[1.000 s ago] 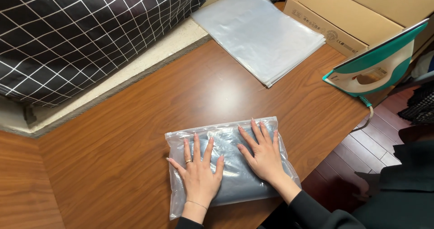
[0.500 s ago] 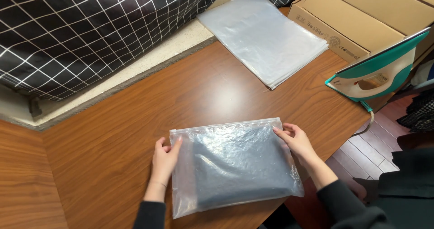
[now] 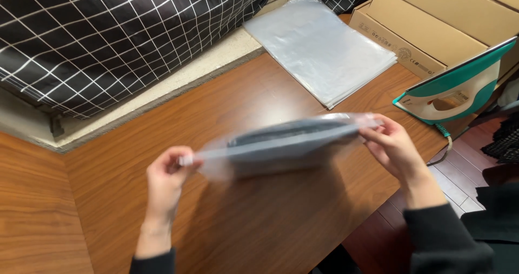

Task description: The person folds a black garment, places it into a clear plastic bag, and puts the bagged item into a cardboard box. Then the person takes a green and black shirt from a clothing rack, lays it on the table, and irons it with a teal iron.

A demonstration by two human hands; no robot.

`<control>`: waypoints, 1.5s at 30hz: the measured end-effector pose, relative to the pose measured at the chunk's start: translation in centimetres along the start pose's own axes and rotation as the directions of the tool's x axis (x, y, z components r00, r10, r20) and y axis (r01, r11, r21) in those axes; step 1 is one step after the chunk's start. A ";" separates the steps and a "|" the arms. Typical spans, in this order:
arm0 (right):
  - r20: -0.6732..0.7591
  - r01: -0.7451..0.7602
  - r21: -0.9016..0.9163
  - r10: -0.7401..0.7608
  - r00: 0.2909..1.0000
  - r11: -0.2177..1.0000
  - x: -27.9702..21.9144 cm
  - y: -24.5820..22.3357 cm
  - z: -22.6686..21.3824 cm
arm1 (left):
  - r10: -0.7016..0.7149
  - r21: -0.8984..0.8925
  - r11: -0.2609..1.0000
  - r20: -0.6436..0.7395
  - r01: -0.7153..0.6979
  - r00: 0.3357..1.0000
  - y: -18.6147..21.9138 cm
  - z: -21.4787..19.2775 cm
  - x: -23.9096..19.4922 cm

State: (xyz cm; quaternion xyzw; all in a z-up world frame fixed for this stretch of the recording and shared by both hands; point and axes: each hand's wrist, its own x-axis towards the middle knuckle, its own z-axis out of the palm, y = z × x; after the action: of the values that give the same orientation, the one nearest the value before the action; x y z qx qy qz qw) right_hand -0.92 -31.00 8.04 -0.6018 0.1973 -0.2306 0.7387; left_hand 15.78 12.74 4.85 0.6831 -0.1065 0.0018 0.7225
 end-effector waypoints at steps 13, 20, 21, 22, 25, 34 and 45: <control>-0.092 -0.497 -0.247 0.491 0.866 0.832 -11.0 7.5 -7.7 | -0.521 0.248 0.804 -0.143 0.540 0.842 -17.4 -2.7 -20.1; -0.190 -0.531 -0.339 0.496 0.847 0.777 -9.8 8.4 -6.3 | -0.752 -0.050 0.658 -0.076 0.751 0.654 -9.1 0.8 -15.3; -0.162 -0.464 -0.407 0.438 0.884 0.787 -9.3 9.5 -6.8 | -0.723 0.108 0.668 -0.139 0.736 0.676 -8.5 1.1 -14.7; -0.159 -0.461 -0.409 0.436 0.886 0.788 -9.3 9.4 -6.5 | -0.722 0.104 0.670 -0.141 0.735 0.678 -8.7 0.9 -14.7; -0.177 -0.453 -0.514 0.427 0.887 0.728 -8.7 9.4 -5.6 | -0.688 0.141 0.704 -0.104 0.696 0.718 -9.0 -0.2 -14.8; 0.113 -0.340 -0.472 0.438 0.892 0.813 -8.3 14.3 1.5 | -0.626 -0.011 0.758 -0.291 0.652 0.723 -17.7 -12.0 -22.5; 0.387 -0.132 -0.709 0.539 0.748 0.692 -12.2 14.7 15.3 | -0.306 0.291 0.547 -0.803 0.785 0.511 -9.4 -15.0 -33.5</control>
State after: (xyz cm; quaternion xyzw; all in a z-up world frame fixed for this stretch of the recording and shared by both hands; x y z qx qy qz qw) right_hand -0.63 -9.25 -3.19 -0.8068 0.1465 0.1882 0.5406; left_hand -13.34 31.70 -10.29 0.8247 0.4068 0.0368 0.3912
